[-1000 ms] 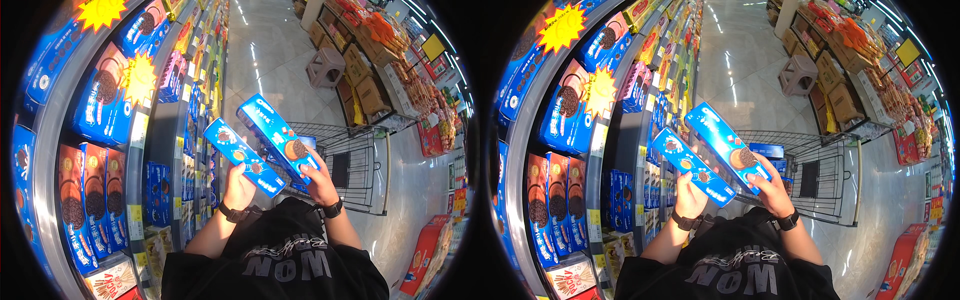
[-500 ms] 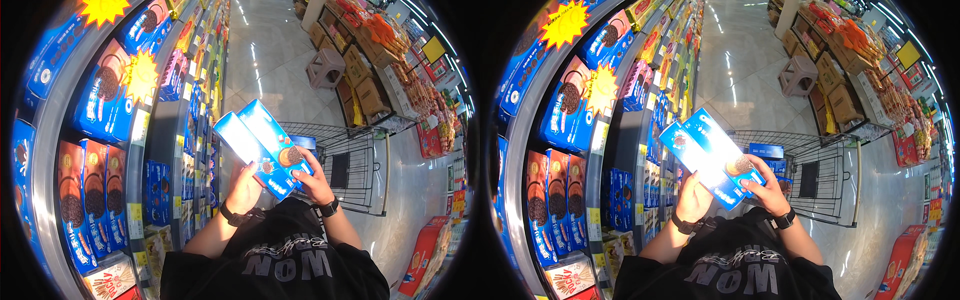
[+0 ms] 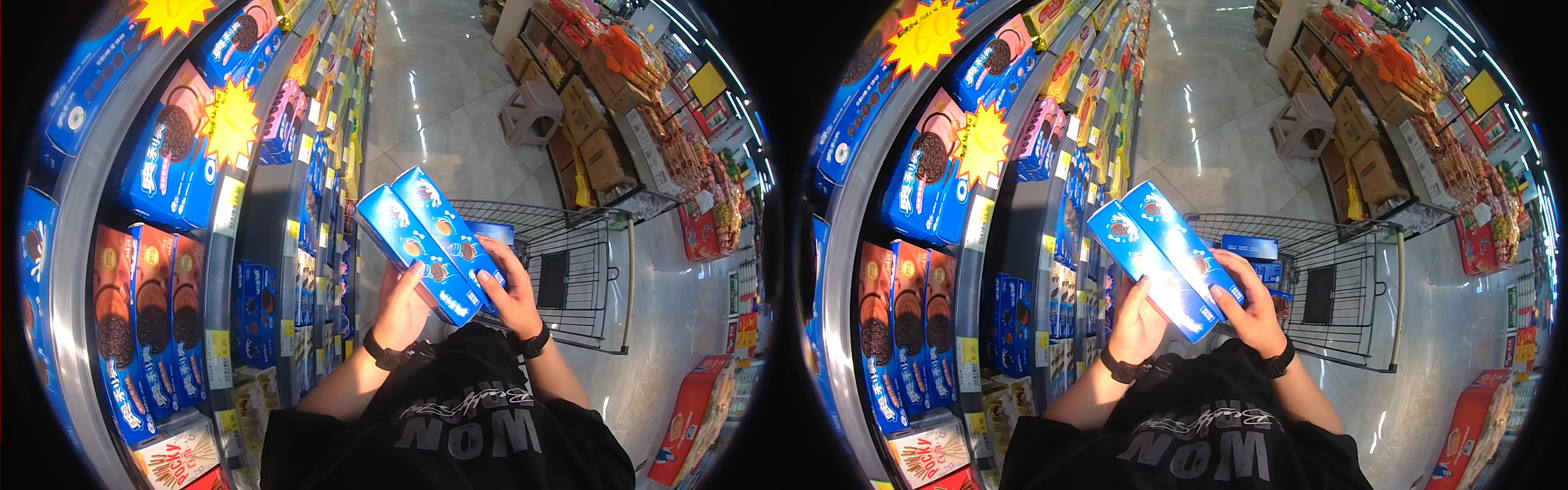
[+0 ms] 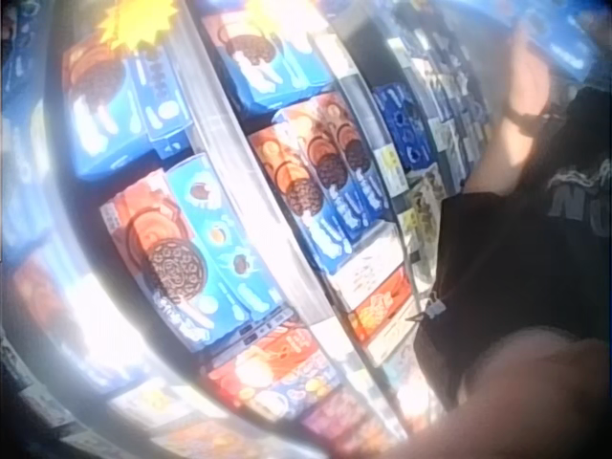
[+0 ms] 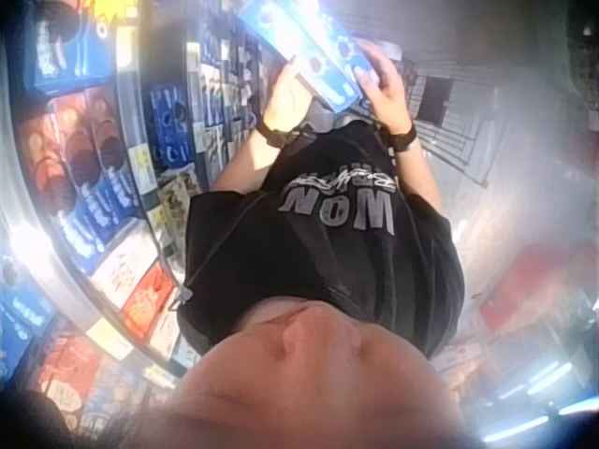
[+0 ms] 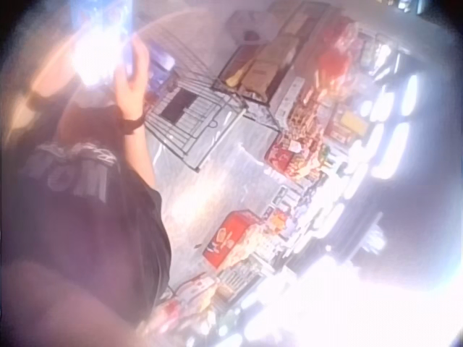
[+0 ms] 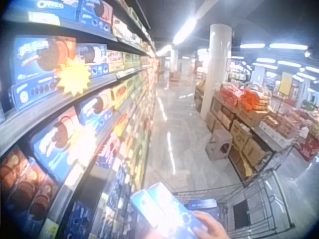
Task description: Selecting and picking up multiple boxes of Oreo cookies from supermarket shelves and placing them into a shopping cart.
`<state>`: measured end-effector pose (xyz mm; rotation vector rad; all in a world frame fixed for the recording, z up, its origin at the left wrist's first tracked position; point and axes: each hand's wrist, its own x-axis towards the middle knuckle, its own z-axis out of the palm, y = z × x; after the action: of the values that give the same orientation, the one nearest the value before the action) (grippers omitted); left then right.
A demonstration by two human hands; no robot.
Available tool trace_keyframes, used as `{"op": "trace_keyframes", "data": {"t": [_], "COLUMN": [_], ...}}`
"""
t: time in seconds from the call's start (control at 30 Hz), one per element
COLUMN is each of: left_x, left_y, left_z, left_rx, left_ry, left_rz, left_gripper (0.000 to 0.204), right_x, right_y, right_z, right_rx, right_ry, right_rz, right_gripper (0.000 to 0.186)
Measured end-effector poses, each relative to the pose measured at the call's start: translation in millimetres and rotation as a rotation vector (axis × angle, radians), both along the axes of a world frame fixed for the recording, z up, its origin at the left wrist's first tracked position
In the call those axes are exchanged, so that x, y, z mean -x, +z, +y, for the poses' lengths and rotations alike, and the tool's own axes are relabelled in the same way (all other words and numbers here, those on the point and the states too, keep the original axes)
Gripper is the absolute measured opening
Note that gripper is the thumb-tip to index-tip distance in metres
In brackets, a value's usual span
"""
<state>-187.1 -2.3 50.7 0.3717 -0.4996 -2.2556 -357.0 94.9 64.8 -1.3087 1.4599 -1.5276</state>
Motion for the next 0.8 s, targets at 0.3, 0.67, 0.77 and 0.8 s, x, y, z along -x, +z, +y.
{"op": "trace_keyframes", "data": {"t": [0.3, 0.67, 0.77, 0.8], "left_x": [1.8, 2.5, 4.3, 4.2], "left_y": [3.2, 0.2, 1.4, 1.4], "left_z": [2.8, 1.7, 2.0, 2.4], "left_rx": [0.015, 0.103, 0.094, 0.089], "left_ry": [-0.075, -0.048, -0.069, -0.079], "left_rz": [-0.036, -0.038, -0.044, -0.051], "left_gripper": [0.046, 0.063, 0.06, 0.057], "right_x": [3.0, 19.9, 20.2, 20.5], "right_y": [2.5, 5.3, 4.0, 1.5], "right_z": [1.8, 11.1, 10.2, 9.9], "right_rx": [-0.159, -0.183, -0.167, -0.171], "right_ry": [-0.006, -0.065, -0.103, -0.112], "right_rz": [-0.142, -0.752, -0.694, -0.611], "right_gripper": [0.069, 0.056, 0.057, 0.058]}}
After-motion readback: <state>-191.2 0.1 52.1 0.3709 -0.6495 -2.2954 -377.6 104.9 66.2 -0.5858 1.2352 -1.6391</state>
